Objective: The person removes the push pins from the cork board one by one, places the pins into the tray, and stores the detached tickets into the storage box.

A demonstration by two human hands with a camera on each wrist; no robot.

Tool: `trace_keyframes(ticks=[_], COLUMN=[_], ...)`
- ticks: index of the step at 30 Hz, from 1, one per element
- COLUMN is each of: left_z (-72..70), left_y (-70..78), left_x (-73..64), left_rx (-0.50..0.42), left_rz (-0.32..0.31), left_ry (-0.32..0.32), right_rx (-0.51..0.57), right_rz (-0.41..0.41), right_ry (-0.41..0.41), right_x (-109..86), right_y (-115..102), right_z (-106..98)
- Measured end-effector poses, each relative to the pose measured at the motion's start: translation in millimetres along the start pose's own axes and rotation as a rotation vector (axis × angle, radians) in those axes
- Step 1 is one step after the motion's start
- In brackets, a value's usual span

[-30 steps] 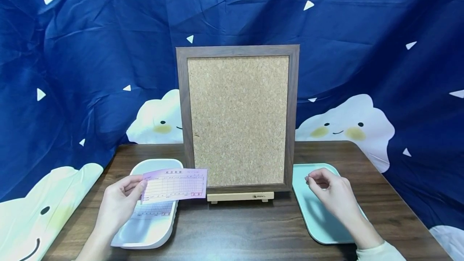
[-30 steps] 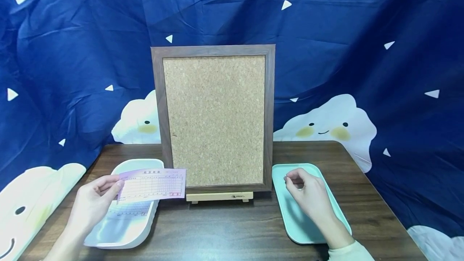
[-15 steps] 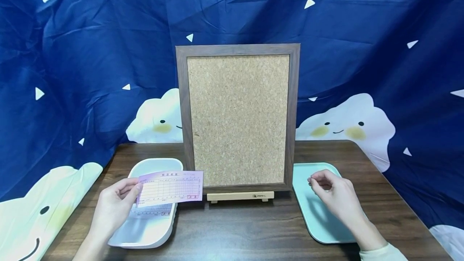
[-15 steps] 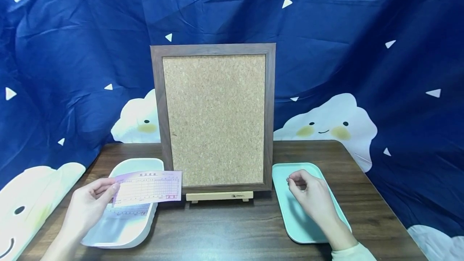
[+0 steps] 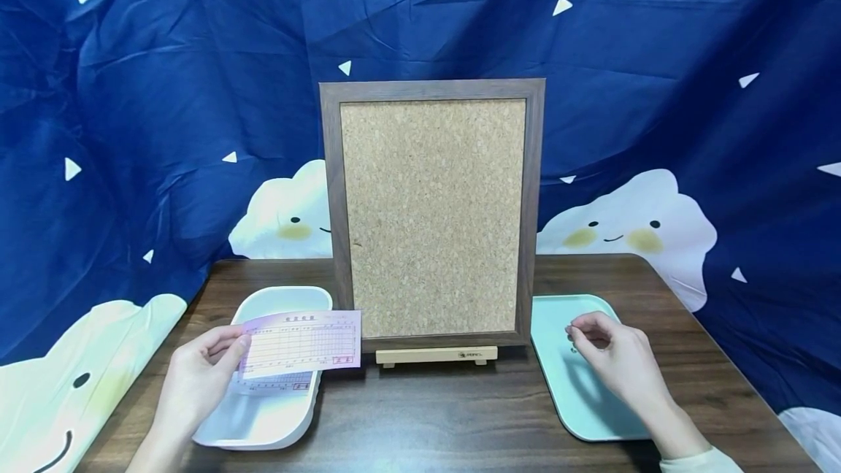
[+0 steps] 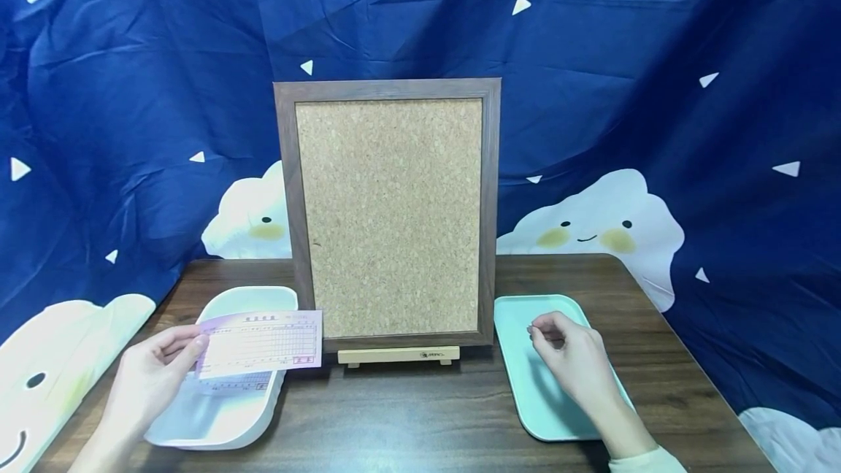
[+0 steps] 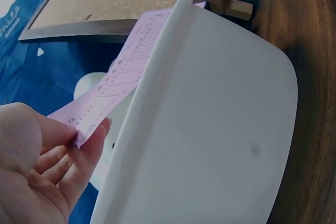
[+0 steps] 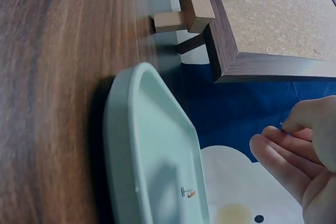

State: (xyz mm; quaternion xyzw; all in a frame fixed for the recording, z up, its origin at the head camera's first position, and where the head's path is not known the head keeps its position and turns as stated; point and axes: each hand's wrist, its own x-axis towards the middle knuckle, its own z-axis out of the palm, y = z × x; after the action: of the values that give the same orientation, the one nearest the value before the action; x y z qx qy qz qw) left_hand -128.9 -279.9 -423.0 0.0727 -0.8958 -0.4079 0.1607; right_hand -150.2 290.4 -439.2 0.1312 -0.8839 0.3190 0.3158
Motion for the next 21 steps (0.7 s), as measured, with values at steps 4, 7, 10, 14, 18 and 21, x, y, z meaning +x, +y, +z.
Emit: trace_keyframes(ticks=[4,7,10,14,18,21], left_z=[-2.6,-5.0,-7.5,-10.9,-14.5,-18.2], left_y=[-2.9,-4.7,-8.0,-12.4,-16.5,-19.0], left_x=[0.0,0.8,1.2,-1.0,-2.1,-1.3], left_rx=[0.017,0.035,0.038,0.034,0.031,0.045], left_rz=[-0.033,-0.049,-0.042,-0.009,0.007,-0.005], left_ry=[0.006,0.002,0.004,0.022,0.034,0.023], right_rx=[-0.003,-0.015,-0.025,-0.023,-0.022,-0.026], right_rz=[0.01,0.028,0.054,0.066,0.063,0.065], right_ry=[0.011,0.011,0.002,-0.001,-0.003,-0.01], right_x=[-2.8,-4.3,-5.6,-7.3,-8.5,-9.1], right_y=[4.0,6.3,7.7,10.2,13.3,15.5], right_z=[-2.8,-5.0,-6.6,-7.2,-7.2,-7.4])
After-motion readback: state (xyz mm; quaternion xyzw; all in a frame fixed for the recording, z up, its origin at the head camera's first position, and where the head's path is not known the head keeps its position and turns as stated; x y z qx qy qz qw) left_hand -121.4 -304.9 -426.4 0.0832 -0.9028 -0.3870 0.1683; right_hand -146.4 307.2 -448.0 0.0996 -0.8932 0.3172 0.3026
